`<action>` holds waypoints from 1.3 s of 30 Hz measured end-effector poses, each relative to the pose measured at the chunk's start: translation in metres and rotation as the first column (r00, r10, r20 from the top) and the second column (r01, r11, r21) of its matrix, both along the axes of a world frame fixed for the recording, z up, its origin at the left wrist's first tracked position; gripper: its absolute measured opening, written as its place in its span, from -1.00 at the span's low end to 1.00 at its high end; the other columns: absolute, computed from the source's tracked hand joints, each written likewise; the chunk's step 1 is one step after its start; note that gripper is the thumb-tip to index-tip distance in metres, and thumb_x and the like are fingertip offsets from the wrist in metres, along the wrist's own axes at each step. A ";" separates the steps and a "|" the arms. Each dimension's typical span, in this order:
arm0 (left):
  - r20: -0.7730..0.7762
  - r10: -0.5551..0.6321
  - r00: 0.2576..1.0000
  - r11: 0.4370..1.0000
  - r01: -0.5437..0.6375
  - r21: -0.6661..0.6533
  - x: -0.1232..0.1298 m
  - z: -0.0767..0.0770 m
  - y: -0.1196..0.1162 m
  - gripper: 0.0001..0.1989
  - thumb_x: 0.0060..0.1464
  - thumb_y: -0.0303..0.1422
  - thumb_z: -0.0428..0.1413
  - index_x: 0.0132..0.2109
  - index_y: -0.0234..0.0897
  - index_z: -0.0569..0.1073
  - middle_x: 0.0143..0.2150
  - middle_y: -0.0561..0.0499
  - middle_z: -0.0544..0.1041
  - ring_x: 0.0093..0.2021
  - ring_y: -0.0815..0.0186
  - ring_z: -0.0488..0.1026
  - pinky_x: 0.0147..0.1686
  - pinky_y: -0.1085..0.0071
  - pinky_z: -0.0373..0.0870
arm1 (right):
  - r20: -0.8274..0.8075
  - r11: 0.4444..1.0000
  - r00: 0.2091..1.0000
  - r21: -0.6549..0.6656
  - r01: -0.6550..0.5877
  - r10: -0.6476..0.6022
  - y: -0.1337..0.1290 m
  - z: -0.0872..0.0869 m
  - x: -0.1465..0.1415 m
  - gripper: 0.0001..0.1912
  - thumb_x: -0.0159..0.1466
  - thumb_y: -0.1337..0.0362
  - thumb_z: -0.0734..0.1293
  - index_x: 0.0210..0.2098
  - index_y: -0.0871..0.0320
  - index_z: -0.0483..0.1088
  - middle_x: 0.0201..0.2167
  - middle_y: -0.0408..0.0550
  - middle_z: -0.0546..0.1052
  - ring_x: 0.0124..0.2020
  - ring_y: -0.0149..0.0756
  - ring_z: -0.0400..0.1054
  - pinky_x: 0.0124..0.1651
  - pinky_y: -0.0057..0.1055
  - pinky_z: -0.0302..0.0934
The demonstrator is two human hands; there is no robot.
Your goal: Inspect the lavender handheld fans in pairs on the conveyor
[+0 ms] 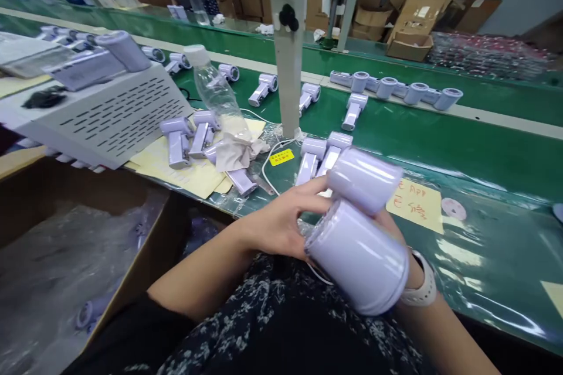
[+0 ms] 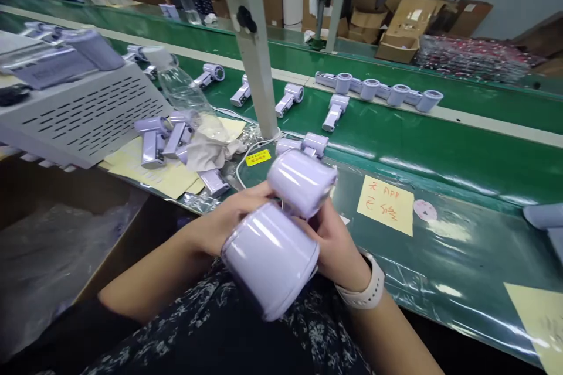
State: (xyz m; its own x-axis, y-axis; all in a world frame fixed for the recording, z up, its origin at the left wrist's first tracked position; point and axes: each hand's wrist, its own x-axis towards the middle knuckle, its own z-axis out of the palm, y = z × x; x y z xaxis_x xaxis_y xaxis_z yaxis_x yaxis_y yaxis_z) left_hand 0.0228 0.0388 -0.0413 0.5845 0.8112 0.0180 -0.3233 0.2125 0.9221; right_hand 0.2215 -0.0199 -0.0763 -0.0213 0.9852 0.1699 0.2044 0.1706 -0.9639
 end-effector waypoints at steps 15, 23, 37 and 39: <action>0.125 0.031 0.992 0.995 -0.019 -0.096 0.013 -0.073 0.002 -0.43 -0.01 0.09 0.33 -0.02 -0.17 0.40 -0.15 0.02 0.47 -0.21 0.28 0.48 -0.16 0.28 0.55 | -0.455 0.951 0.863 -0.297 0.086 -0.220 -0.002 -0.018 0.014 -0.54 0.20 -0.09 0.54 -0.11 0.05 0.41 -0.34 -0.17 0.54 -0.43 -0.34 0.43 -0.34 -0.35 0.41; 0.261 -0.074 0.962 0.992 0.098 -0.080 0.031 -0.053 -0.004 -0.44 0.01 -0.35 0.38 0.10 -0.16 0.31 -0.20 0.08 0.46 -0.30 0.35 0.50 -0.29 0.38 0.49 | -0.658 0.981 0.753 -0.137 -0.136 0.013 -0.021 0.000 0.018 -0.71 0.29 0.18 0.50 -0.04 0.04 0.45 -0.11 -0.08 0.52 -0.22 -0.29 0.47 -0.17 -0.33 0.45; 0.168 -0.025 0.985 0.996 0.040 -0.081 0.014 -0.053 -0.007 -0.49 0.07 -0.32 0.37 0.09 -0.22 0.34 -0.06 0.00 0.46 -0.27 0.29 0.58 -0.24 0.30 0.55 | -0.613 0.974 0.790 -0.162 -0.157 0.026 -0.009 -0.011 0.006 -0.71 0.33 0.20 0.47 0.02 0.02 0.44 -0.10 -0.08 0.50 -0.19 -0.31 0.43 -0.12 -0.32 0.41; 0.168 -0.018 0.986 0.996 0.032 -0.083 0.013 -0.053 -0.007 -0.49 0.06 -0.33 0.37 0.08 -0.23 0.34 -0.08 0.01 0.46 -0.30 0.31 0.56 -0.29 0.33 0.54 | -0.628 0.974 0.778 -0.171 -0.149 0.009 -0.009 -0.011 0.005 -0.72 0.32 0.20 0.48 0.00 0.03 0.45 -0.10 -0.08 0.51 -0.20 -0.31 0.44 -0.13 -0.34 0.41</action>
State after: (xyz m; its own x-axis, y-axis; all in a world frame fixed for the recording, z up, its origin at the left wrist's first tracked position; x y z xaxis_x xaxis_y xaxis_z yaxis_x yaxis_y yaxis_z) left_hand 0.0357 0.0320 -0.0941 0.5992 0.7991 0.0484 -0.4644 0.2977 0.8341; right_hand 0.2264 -0.0294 -0.0870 -0.0600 0.9979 -0.0258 -0.4541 -0.0503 -0.8895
